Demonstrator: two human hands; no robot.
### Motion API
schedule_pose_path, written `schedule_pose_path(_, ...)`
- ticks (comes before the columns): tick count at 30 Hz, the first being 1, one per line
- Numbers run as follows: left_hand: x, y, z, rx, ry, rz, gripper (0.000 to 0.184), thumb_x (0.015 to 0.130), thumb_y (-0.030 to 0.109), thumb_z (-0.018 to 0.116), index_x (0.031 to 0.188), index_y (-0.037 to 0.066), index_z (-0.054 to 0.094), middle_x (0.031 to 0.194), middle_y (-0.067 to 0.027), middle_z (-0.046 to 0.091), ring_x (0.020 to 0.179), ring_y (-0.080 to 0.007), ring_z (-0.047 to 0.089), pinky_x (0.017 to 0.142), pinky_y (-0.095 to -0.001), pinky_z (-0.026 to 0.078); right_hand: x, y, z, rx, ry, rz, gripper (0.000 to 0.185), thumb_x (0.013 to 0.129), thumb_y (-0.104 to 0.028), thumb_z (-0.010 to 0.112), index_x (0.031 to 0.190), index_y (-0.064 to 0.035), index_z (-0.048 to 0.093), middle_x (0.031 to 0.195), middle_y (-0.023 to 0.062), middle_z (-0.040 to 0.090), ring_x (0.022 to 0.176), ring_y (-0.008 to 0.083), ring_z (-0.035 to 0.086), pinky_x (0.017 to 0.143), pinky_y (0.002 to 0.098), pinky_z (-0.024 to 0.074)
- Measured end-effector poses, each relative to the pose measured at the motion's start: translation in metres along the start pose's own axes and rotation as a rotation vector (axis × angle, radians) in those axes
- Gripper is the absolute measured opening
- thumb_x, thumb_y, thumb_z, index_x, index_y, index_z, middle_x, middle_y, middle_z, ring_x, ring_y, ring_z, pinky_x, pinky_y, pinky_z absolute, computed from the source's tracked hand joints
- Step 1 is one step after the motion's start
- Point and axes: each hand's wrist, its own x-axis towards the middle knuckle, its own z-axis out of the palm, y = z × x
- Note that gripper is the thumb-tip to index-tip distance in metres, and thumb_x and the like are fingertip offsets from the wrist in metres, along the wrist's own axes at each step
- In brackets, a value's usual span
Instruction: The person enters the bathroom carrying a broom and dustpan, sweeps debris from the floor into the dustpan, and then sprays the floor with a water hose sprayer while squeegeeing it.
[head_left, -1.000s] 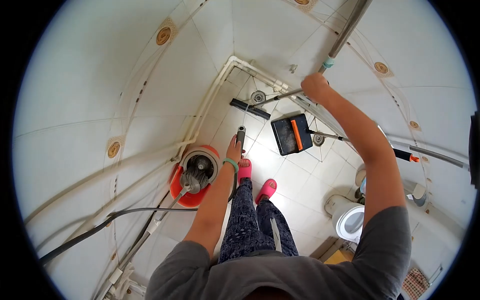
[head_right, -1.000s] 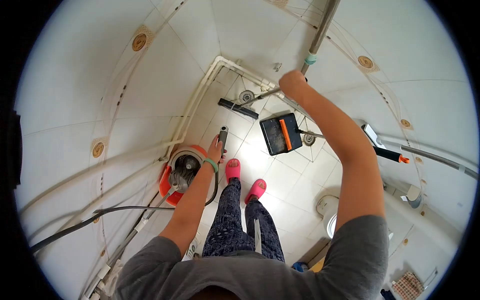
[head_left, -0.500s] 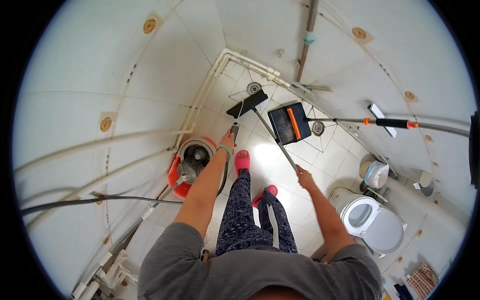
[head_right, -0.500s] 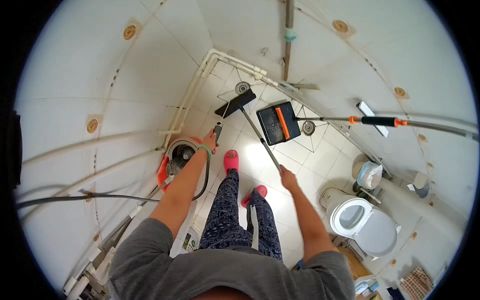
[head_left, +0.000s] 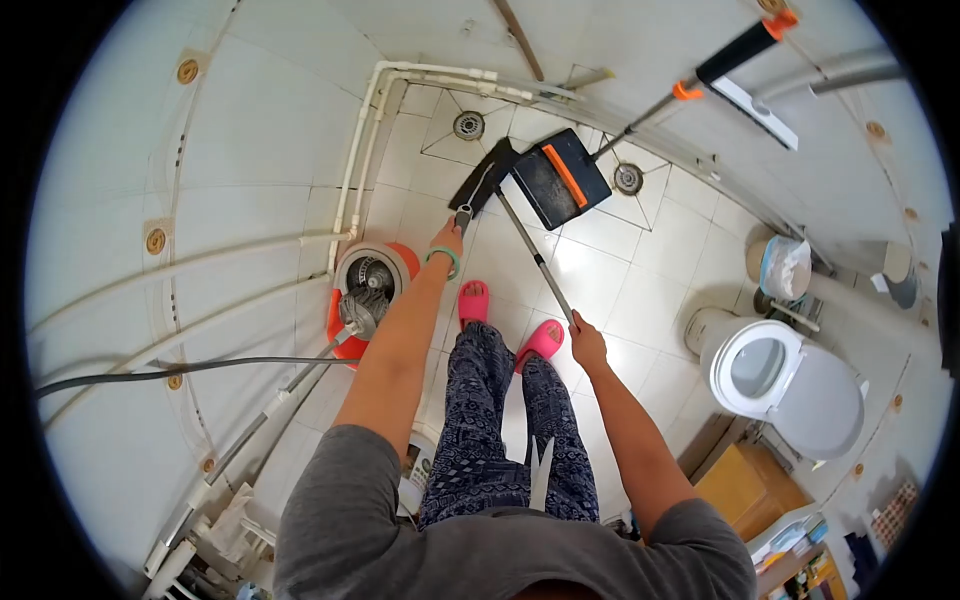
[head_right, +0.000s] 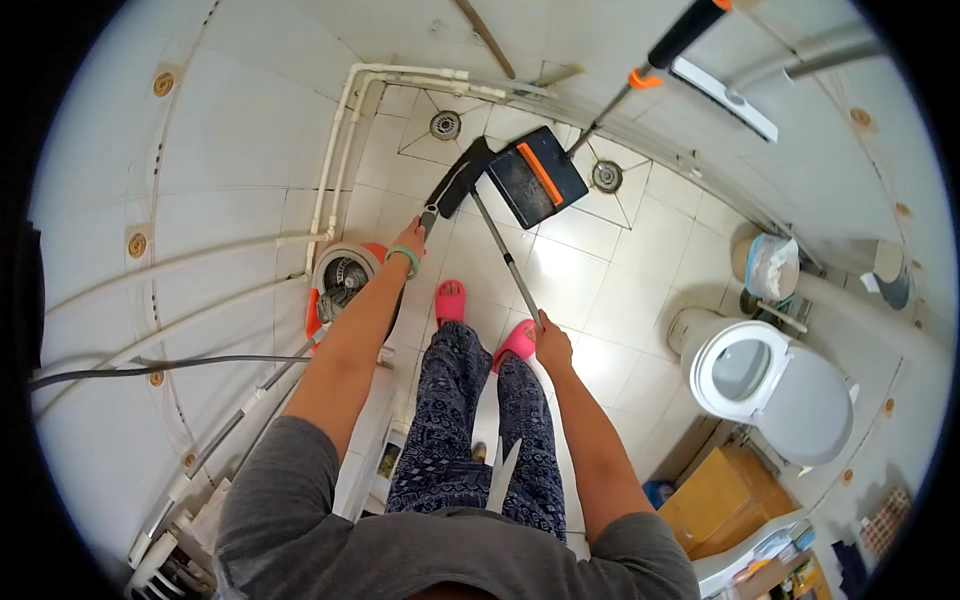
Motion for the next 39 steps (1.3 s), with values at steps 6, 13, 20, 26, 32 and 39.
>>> schedule_pose_path(6, -0.005, 0.027, 0.01, 0.177, 0.077, 0.19, 0.043, 0.087, 0.027, 0.035, 0.128, 0.018, 0.032, 0.091, -0.0173, 0.057, 0.063, -0.0288, 0.057, 0.061, -0.0348, 0.046, -0.04, 0.0, 0.003, 0.067, -0.018, 0.045, 0.039, 0.084, -0.026, 0.042, 0.122, -0.0172, 0.041, 0.08, 0.0205, 0.059, 0.072, 0.0365, 0.057, 0.063, 0.044, 0.043)
schedule_pose_path(13, -0.031, 0.072, 0.002, 0.085, -0.182, 0.142, 0.042, 0.088, 0.029, 0.03, 0.128, 0.017, 0.03, 0.11, -0.0174, 0.051, 0.098, -0.0365, 0.049, 0.084, -0.0413, 0.039, -0.14, 0.018, 0.028, 0.295, 0.061, 0.305, 0.036, 0.085, -0.022, 0.044, 0.121, -0.0178, 0.045, 0.077, 0.0207, 0.058, 0.065, 0.0328, 0.057, 0.061, 0.0379, 0.0436)
schedule_pose_path(20, -0.028, 0.069, 0.029, 0.282, -0.206, 0.278, 0.042, 0.088, 0.03, 0.029, 0.128, 0.016, 0.031, 0.109, -0.0171, 0.052, 0.096, -0.0361, 0.05, 0.083, -0.0417, 0.04, -0.127, 0.048, 0.078, 0.427, 0.172, 0.332, 0.034, 0.086, -0.019, 0.043, 0.119, -0.0133, 0.046, 0.074, 0.0218, 0.058, 0.066, 0.0323, 0.058, 0.06, 0.0371, 0.043)
schedule_pose_path(26, -0.014, 0.066, 0.043, 0.329, -0.073, 0.351, 0.04, 0.088, 0.029, 0.031, 0.126, 0.017, 0.035, 0.096, -0.0189, 0.057, 0.075, -0.0341, 0.057, 0.073, -0.0413, 0.043, -0.08, 0.016, 0.07, 0.453, 0.143, 0.363, 0.034, 0.085, -0.02, 0.046, 0.117, -0.0091, 0.048, 0.088, 0.0217, 0.059, 0.079, 0.0289, 0.059, 0.068, 0.0336, 0.0438)
schedule_pose_path(32, -0.001, 0.076, 0.028, 0.319, -0.072, 0.294, 0.04, 0.089, 0.03, 0.031, 0.127, 0.017, 0.034, 0.094, -0.0179, 0.057, 0.069, -0.0312, 0.058, 0.07, -0.0403, 0.044, -0.091, 0.018, 0.086, 0.577, 0.114, 0.452, 0.034, 0.084, -0.019, 0.047, 0.116, -0.0065, 0.049, 0.09, 0.0231, 0.058, 0.08, 0.0284, 0.06, 0.067, 0.0334, 0.0439)
schedule_pose_path(39, -0.005, 0.097, 0.013, 0.28, -0.168, 0.197, 0.042, 0.089, 0.029, 0.03, 0.129, 0.017, 0.029, 0.109, -0.018, 0.052, 0.096, -0.0373, 0.05, 0.083, -0.0421, 0.04, -0.07, 0.007, 0.077, 0.577, 0.302, 0.289, 0.033, 0.084, -0.022, 0.044, 0.114, -0.0122, 0.051, 0.075, 0.0206, 0.058, 0.067, 0.0319, 0.057, 0.063, 0.036, 0.0433)
